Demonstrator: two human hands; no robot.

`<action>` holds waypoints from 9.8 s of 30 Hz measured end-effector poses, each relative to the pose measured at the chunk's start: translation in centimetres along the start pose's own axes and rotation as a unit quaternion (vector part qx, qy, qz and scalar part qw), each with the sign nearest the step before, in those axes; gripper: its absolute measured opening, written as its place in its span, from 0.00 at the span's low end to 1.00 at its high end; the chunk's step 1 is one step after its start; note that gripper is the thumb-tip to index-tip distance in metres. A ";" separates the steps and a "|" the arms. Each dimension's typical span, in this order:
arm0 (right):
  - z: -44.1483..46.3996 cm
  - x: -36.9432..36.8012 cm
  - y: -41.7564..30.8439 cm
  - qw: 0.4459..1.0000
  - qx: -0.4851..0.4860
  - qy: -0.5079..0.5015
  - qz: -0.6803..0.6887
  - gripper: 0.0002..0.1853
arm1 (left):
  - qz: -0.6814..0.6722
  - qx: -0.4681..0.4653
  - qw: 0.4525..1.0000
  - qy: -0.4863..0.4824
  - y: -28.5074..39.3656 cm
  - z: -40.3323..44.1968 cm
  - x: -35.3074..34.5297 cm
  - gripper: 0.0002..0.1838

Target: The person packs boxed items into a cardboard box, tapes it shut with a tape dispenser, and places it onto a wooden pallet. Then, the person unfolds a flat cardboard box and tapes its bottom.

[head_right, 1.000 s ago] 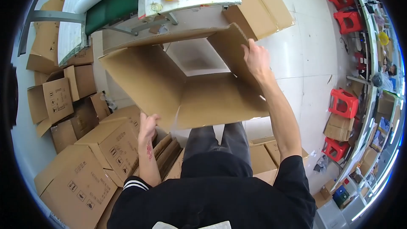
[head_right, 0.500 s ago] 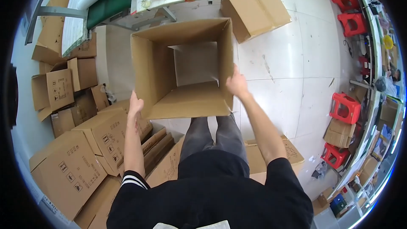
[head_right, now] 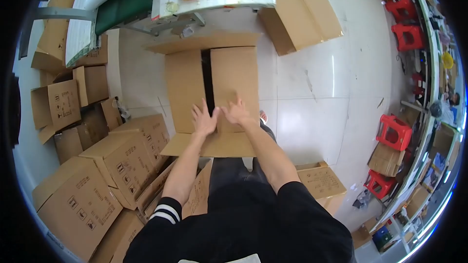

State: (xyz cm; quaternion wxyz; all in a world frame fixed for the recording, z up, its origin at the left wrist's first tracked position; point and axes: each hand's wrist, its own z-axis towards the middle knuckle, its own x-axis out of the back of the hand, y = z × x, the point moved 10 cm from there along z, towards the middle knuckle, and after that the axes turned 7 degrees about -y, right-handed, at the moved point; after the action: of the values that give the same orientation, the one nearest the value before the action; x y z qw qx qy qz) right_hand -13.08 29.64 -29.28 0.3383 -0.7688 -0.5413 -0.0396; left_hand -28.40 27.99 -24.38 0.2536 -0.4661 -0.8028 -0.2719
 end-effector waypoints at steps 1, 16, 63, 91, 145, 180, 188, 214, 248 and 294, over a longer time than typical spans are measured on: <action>0.3 -0.4 1.2 0.999 0.003 -0.022 -0.024 0.40 | 0.021 0.008 0.999 -0.029 0.7 -1.2 -0.5 0.50; -4.5 14.4 -13.1 0.835 0.264 0.306 -0.374 0.23 | -0.134 -0.033 0.984 -0.112 -0.3 -6.0 -0.5 0.34; -3.7 14.1 -5.7 0.950 0.171 0.132 0.224 0.34 | 0.053 -0.143 0.978 0.143 -0.4 1.2 -0.3 0.38; -4.4 8.2 -6.3 0.920 0.295 0.243 -0.085 0.25 | -0.605 -0.165 0.772 -0.108 -1.8 5.7 4.6 0.03; -6.0 6.3 -5.6 0.903 0.287 0.264 -0.181 0.23 | -0.375 0.226 0.892 0.114 -34.1 23.7 -8.0 0.20; -5.3 11.3 -4.9 0.925 0.274 0.198 -0.172 0.22 | -0.152 0.162 0.923 0.315 -13.8 9.6 12.1 0.35; -14.0 17.6 17.4 0.928 0.255 0.218 -0.162 0.21 | -0.077 0.186 0.908 0.369 -9.8 6.3 13.1 0.34; -1.5 11.9 22.6 0.903 -0.059 0.118 -0.410 0.13 | 0.232 -0.407 0.849 0.246 24.8 -5.3 -1.2 0.28; -5.0 8.3 17.7 0.647 0.001 0.086 0.758 0.33 | -0.270 -0.205 0.907 0.249 12.0 -7.1 2.8 0.02; -12.1 1.3 18.2 0.803 0.000 0.256 0.539 0.34 | -0.440 -0.104 0.870 0.195 -9.9 -3.5 -3.7 0.38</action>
State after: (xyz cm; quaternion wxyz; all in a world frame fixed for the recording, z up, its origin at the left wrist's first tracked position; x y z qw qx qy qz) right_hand 6.80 20.56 -28.14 0.4313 -0.8986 0.0663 -0.0467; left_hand -34.97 19.24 -26.24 0.2095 -0.0260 -0.8260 -0.5226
